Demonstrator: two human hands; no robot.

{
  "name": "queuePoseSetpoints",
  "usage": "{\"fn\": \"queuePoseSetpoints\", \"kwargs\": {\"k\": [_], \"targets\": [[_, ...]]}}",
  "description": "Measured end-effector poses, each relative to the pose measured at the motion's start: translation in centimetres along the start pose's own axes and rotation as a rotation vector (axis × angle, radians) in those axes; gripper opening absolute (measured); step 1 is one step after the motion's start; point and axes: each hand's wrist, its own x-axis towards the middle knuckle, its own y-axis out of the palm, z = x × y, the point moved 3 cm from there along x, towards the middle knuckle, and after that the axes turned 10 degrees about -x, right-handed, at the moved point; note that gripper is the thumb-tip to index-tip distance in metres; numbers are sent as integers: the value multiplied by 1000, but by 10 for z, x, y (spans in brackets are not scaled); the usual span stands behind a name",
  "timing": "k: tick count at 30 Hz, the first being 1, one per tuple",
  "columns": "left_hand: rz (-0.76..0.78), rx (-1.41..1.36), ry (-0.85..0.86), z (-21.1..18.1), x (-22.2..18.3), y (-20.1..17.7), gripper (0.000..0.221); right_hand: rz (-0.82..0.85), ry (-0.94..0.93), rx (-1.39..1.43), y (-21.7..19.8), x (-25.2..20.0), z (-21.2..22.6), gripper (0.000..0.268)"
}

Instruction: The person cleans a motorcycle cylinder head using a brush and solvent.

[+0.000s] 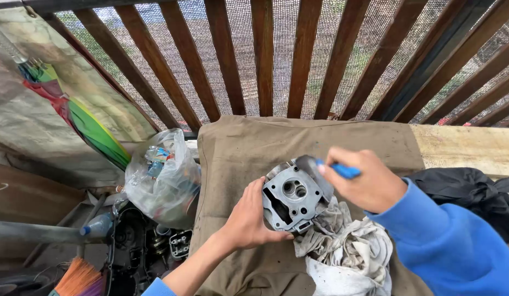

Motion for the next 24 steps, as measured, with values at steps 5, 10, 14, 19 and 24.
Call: {"fn": "queuePoseSetpoints", "kwargs": {"k": [5,10,14,19,24], "targets": [[1,-27,-18,-6,0,-3,138,19,163,-110,-22,4,17,19],[-16,-13,-39,-4,-1,0,136,-211,-79,125,-11,3,11,19],[-19,-5,-10,-3,-1,-2,138,64,152,-147,-18,9,1,23],[-16,3,8,-4,0,-1,139,-156,2,39,-12,5,7,24],[7,-22,-24,-7,1,-4,138,-99,187,-105,-24,4,10,23]]}}
